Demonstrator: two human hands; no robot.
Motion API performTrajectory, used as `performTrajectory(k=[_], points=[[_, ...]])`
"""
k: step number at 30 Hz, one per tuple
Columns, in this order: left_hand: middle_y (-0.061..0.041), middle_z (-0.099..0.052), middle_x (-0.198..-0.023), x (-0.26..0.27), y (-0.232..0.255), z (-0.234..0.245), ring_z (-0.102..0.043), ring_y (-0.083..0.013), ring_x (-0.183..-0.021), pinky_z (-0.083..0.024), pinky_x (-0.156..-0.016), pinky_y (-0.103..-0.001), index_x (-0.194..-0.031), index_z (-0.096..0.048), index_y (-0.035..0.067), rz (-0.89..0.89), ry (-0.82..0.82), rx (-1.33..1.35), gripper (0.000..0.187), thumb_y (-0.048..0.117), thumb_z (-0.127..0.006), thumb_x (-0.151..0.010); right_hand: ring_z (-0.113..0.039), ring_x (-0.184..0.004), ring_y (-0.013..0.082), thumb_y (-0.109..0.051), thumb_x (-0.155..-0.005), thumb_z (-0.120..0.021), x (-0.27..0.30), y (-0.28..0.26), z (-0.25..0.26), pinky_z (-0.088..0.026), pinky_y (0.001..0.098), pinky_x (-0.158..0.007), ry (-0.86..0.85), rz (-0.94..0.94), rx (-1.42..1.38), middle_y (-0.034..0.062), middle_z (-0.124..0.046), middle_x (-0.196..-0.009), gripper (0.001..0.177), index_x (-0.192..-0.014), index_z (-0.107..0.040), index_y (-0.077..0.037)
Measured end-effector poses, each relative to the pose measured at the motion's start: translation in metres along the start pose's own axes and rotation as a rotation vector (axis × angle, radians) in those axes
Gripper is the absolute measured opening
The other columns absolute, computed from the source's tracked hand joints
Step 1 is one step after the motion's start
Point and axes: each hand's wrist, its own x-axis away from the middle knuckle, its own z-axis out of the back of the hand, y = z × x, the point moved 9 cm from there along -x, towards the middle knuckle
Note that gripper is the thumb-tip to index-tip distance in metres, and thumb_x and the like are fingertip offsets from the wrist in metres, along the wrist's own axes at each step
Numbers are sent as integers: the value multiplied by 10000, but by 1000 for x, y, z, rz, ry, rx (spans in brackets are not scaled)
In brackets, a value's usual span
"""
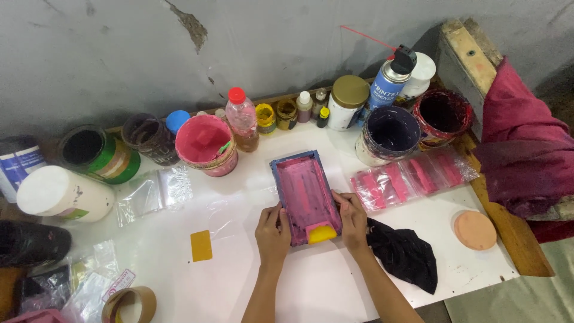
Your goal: The person uses a yellow plastic scraper to spread pink paint evenly across a rectangular blue tray. The hands repeatedly move the scraper back and forth to smooth the paint surface within the tray.
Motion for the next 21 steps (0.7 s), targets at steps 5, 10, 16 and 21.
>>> performTrajectory(k=[5, 10, 16, 21], points=[[-122, -696, -1030, 0, -1, -1, -692, -225, -825, -627, -687, -313, -1238, -714, -15, -10, 4, 27, 294, 113, -628, -988, -593, -1163, 203, -463, -1056, -389, 0, 1, 0, -535, 327, -978, 3, -58, 47, 70, -601, -1156, 597, -1366, -655, -27], [-128, -700, -1037, -1, 2, 1, -691, -227, -812, -623, -681, -304, -1239, -711, -23, -27, 7, 24, 295, 114, -633, -990, -591, -1168, 202, -509, -1047, -371, -1, 3, 1, -490, 330, -1009, 12, -75, 122, 55, -612, -1153, 633, -1345, -682, -44], [-109, -697, -1070, -1, -4, -4, -695, -220, -878, -631, -729, -307, -1282, -697, 6, 52, -46, 41, 326, 139, -619, -995, -607, -1164, 208, -460, -1054, -384, -2, -3, 0, -501, 330, -998, 19, -100, 137, 54, -634, -1145, 591, -1333, -689, -37], [-119, -700, -1087, 0, -9, -7, -703, -237, -903, -643, -760, -329, -1288, -695, 12, 71, -58, 21, 337, 156, -629, -990, -645, -1158, 219, -426, -1073, -355, -3, -1, 1, -513, 310, -1025, 71, -154, 118, 78, -670, -1128, 583, -1295, -705, -16]])
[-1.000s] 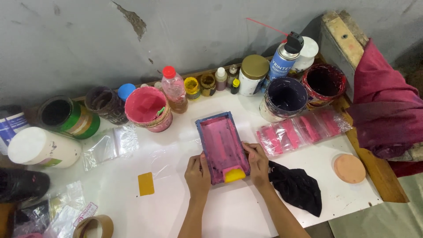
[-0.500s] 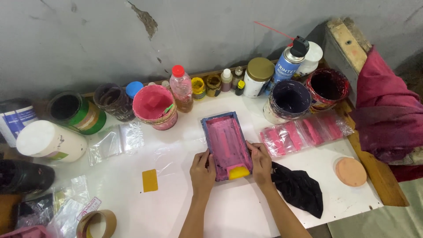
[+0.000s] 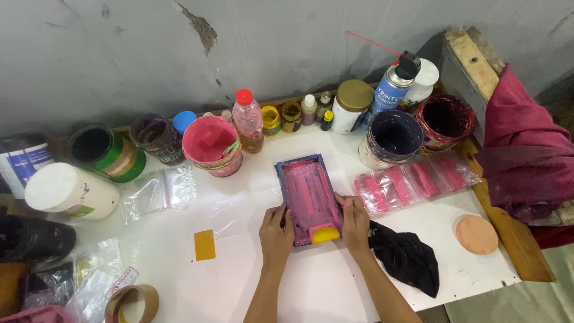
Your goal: The person uses a yellow plastic scraper to spread pink paint evenly across a rectangular blue tray. The hands repeatedly move the scraper back and forth to smooth the paint surface within the tray.
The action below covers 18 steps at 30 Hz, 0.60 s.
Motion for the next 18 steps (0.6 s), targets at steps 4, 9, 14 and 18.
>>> performTrajectory(k=[4, 9, 14, 18], points=[[-111, -699, -1098, -1, 3, 2, -708, -237, -934, -641, -841, -338, -1291, -692, 21, 26, -16, -9, 338, 155, -630, -987, -631, -1116, 203, -425, -1081, -340, 0, 2, 1, -498, 304, -987, 10, 13, 51, 57, -667, -1081, 584, -1305, -705, -28], [-117, -650, -1219, -2, 5, 6, -711, -243, -991, -638, -840, -353, -1285, -676, 73, 114, -28, 17, 326, 186, -631, -983, -646, -1099, 217, -506, -1056, -315, 0, 1, 1, -511, 305, -957, 8, -22, 32, 60, -639, -1071, 668, -1309, -706, -26], [-82, -606, -1187, -2, 22, 23, -681, -201, -923, -607, -803, -311, -1293, -657, 103, 25, 62, 17, 304, 241, -576, -1034, -624, -1083, 232, -395, -1106, -343, 3, -4, 7, -523, 353, -950, 53, 38, -74, 105, -622, -1121, 540, -1308, -713, -58], [-131, -516, -1357, 0, 41, 26, -569, -305, -1232, -524, -1000, -405, -1378, -589, 90, -249, 15, -23, 553, 414, -721, -950, -609, -1050, 217, -340, -1123, -381, 11, -17, 14, -494, 373, -958, 78, 117, -94, 118, -631, -1111, 461, -1275, -744, -99]])
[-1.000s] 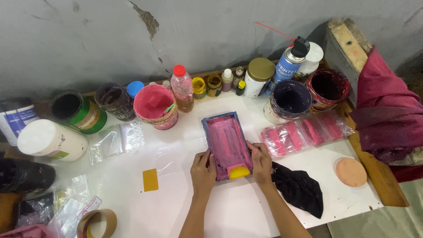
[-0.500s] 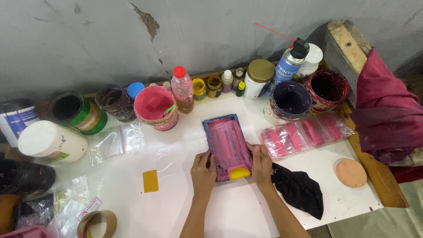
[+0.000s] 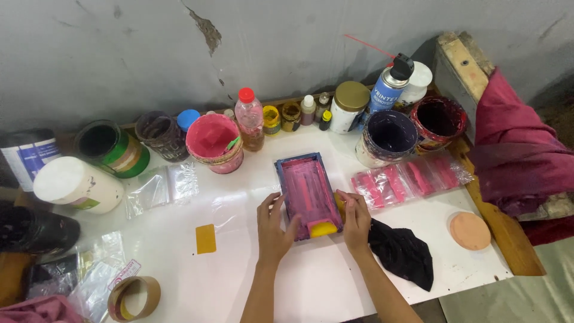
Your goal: The person uses a yellow plastic scraper to spread pink paint evenly across a rectangular blue tray. The hands repeatedly move the scraper back and forth to smooth the paint surface within the tray.
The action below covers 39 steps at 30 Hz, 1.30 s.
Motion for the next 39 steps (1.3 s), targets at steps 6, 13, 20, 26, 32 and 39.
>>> performTrajectory(k=[6, 13, 20, 26, 32, 39], points=[[-166, -348, -1648, 5, -2, -14, -319, -406, -1500, -263, -1223, -525, -1588, -370, 111, 4, -307, -162, 1328, 819, -817, -557, -654, -1015, 255, -306, -1115, -404, 13, -9, 12, -511, 394, -954, -8, 169, 69, 117, -631, -1021, 437, -1214, -766, -82], [-85, -407, -1638, 9, -11, -18, -349, -317, -1505, -261, -1227, -470, -1576, -409, 139, -25, -289, -176, 813, 609, -613, -946, -649, -1071, 249, -386, -985, -622, 34, -34, 12, -484, 381, -990, -115, 378, 186, 63, -649, -1062, 378, -1219, -775, -132], [-6, -287, -1696, 7, -18, -24, -183, -250, -1576, -132, -1284, -427, -1595, -351, 165, 110, -519, -189, 998, 790, -545, -841, -564, -1178, 236, -494, -800, -803, 53, -45, -12, -441, 383, -957, -454, 571, 649, -41, -649, -1279, 537, -1302, -699, -332], [-27, -211, -1720, 9, -5, -21, -135, -275, -1582, -87, -1300, -434, -1606, -297, 137, 102, -588, -216, 1372, 905, -743, -560, -571, -1149, 181, -346, -887, -733, 33, -32, -16, -433, 374, -959, -514, 626, 745, -106, -740, -1150, 244, -1129, -766, -336], [-51, -198, -1717, 14, -10, -26, -177, -303, -1564, -120, -1298, -443, -1615, -263, 117, 60, -577, -236, 1429, 914, -744, -530, -584, -1129, 142, -408, -970, -649, 21, -29, -35, -456, 344, -941, -570, 604, 818, -109, -749, -1120, 194, -1107, -758, -325], [-81, -127, -1730, 12, -3, -23, -134, -332, -1571, -126, -1295, -462, -1636, -171, 111, 87, -588, -259, 1452, 915, -726, -562, -630, -1086, 195, -420, -974, -628, -3, -41, -57, -489, 387, -891, -704, 613, 822, -46, -772, -1043, 214, -1065, -781, -300]])
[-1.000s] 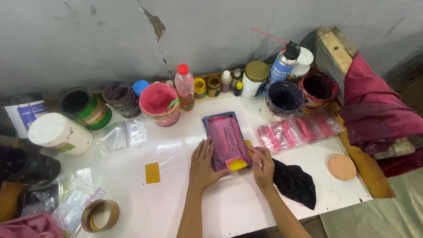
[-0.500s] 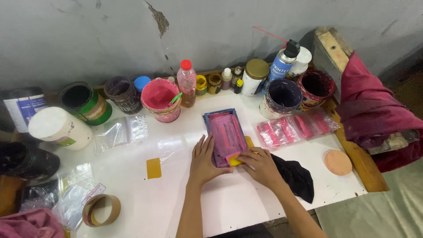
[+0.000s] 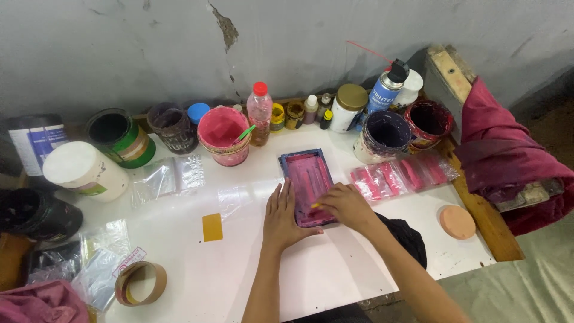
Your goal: The person uses a yellow plastic scraper to spread pink paint evenly across a rectangular blue tray. The hands repeatedly move the scraper back and forth to smooth the paint surface within the tray.
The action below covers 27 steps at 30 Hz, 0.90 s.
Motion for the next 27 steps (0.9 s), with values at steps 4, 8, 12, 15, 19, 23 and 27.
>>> performTrajectory(k=[4, 8, 12, 15, 19, 23, 27], points=[[-78, -124, -1730, 0, 2, 2, -133, -317, -1574, -122, -1295, -455, -1641, -154, 114, 17, -17, -13, 1435, 920, -709, -591, -712, -947, 248, -459, -999, -610, -31, 18, 24, -562, 390, -818, 65, -160, -38, 26, -789, -988, 262, -1069, -784, -277], [-55, -101, -1735, -2, -3, -1, -126, -296, -1579, -113, -1299, -448, -1648, -128, 123, 68, -64, -6, 1427, 930, -676, -606, -748, -964, 211, -462, -982, -620, -59, 49, 31, -594, 364, -816, -14, -494, -91, -15, -769, -1022, 252, -1139, -769, -332], [-55, -79, -1740, -4, -4, -3, -144, -311, -1570, -125, -1294, -468, -1650, -109, 123, 87, -61, 11, 1438, 944, -645, -597, -742, -985, 352, -339, -983, -601, -95, 41, 28, -606, 488, -847, -77, -477, -79, 94, -751, -1037, 276, -1148, -785, -217], [-42, -102, -1737, -3, -5, -3, -161, -321, -1565, -129, -1289, -472, -1651, -131, 143, 94, -34, 13, 1405, 935, -651, -614, -744, -983, 349, -366, -981, -589, -114, 54, 1, -611, 490, -842, -135, -449, 18, 48, -744, -1037, 254, -1090, -793, -260], [-52, -101, -1731, -6, -8, -11, -168, -340, -1556, -162, -1279, -501, -1645, -136, 133, 81, -28, 22, 1418, 935, -660, -599, -746, -930, 332, -351, -977, -591, -125, 64, -22, -619, 462, -801, -118, -372, 118, 30, -730, -958, 234, -989, -796, -239], [-48, -99, -1733, -7, -8, -10, -160, -347, -1557, -154, -1279, -500, -1642, -156, 132, 101, -27, 31, 1415, 923, -677, -591, -734, -960, 318, -277, -978, -610, -123, 54, -24, -618, 444, -808, -132, -244, 172, 57, -729, -977, 202, -992, -788, -183], [-27, -69, -1736, -7, -9, -13, -124, -329, -1566, -138, -1286, -485, -1652, -127, 151, 131, -78, 19, 1412, 893, -705, -599, -719, -1077, 351, -217, -987, -610, -113, 42, -25, -618, 464, -870, -169, -147, 135, 116, -749, -1124, 221, -1112, -772, -135]])
